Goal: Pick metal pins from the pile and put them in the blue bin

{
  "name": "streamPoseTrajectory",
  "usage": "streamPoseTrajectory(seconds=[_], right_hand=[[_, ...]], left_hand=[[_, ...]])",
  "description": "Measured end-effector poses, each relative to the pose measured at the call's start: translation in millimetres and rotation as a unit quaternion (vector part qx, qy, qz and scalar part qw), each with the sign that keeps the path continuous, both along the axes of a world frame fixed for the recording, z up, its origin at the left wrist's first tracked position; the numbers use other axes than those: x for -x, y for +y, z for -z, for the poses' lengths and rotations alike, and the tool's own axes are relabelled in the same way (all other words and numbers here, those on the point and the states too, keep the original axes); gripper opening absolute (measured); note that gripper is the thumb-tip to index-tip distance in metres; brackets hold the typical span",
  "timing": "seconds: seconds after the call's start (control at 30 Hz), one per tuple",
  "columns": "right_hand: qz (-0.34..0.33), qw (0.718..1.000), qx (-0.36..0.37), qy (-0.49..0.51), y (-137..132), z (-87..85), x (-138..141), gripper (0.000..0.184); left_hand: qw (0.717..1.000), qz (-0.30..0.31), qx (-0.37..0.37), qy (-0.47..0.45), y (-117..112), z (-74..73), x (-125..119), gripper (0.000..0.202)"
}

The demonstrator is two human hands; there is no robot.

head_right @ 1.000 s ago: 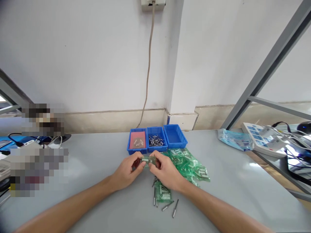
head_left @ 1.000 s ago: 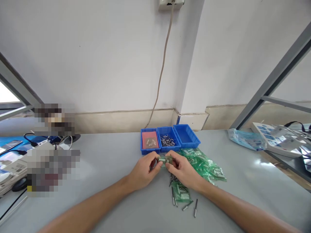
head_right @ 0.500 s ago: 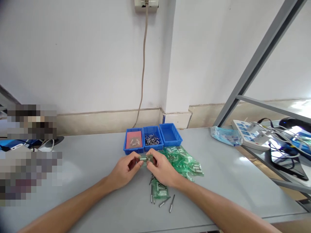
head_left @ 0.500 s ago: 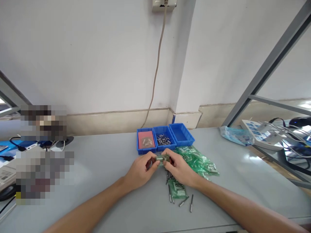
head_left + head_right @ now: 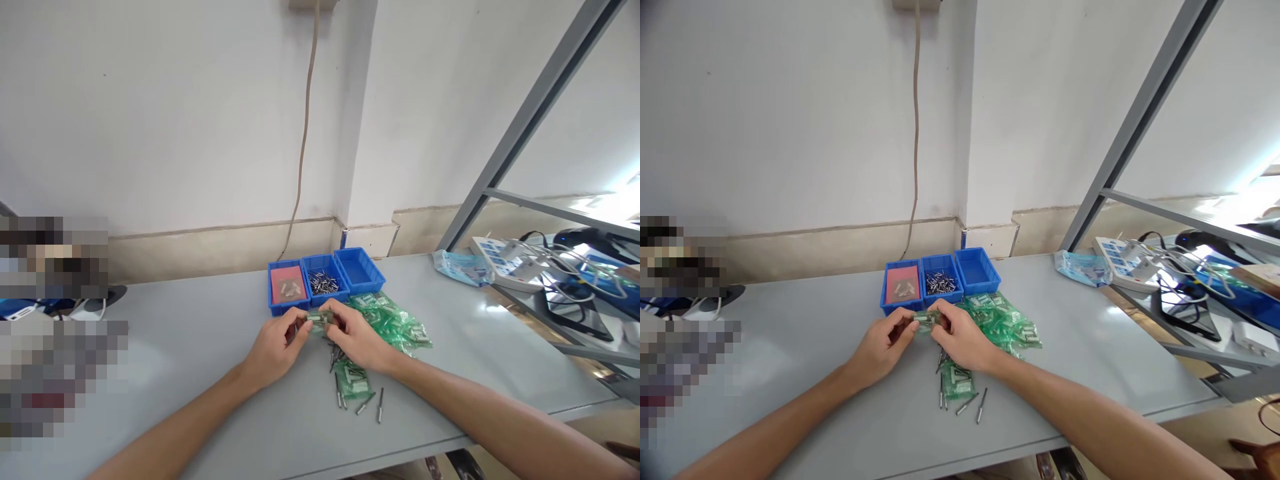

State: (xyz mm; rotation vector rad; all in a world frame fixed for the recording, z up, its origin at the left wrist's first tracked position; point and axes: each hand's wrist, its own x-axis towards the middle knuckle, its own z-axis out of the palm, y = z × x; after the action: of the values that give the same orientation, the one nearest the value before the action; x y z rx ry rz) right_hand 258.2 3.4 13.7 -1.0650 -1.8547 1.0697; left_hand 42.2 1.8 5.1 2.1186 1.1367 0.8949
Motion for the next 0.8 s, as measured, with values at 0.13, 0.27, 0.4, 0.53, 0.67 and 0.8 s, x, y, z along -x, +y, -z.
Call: streamPoseTrajectory(seconds=[0.13,0.27,0.4,0.53,0.67,0.8], right_hand=[[0.007,1.0,-0.003,0.005,0.6,1.5,-0.5,0.007],[-0.004,1.0,-0.001,0.009,0.2,0.2,-0.8,0.008],[-0.009,1.0,0.01,0.005,0.5,0.1,-0.8,0.01],[-0.005,1.0,0.008,0.006,1.4,1.9,-0.9,0.012],[0.01,1.0,0.005,0.013,2.2,2.7,-1.2,0.015],[0.021,1.0,0.0,0.019,3.3,2.9,-1.4,0.017]], left_hand=[[1.0,0.002,0.008,-0.01,0.6,-1.4,0.3,0.031],[1.0,-0.004,0.012,-0.012,1.8,-1.0,0.5,0.032],[1.0,-0.009,0.01,-0.011,1.8,-1.3,0.1,0.032],[1.0,-0.007,0.012,-0.015,1.4,-2.2,0.3,0.031],[1.0,-0.012,0.012,-0.015,2.1,-1.9,1.1,0.031],[1.0,-0.006,0.012,-0.018,2.9,-1.2,1.6,0.033]])
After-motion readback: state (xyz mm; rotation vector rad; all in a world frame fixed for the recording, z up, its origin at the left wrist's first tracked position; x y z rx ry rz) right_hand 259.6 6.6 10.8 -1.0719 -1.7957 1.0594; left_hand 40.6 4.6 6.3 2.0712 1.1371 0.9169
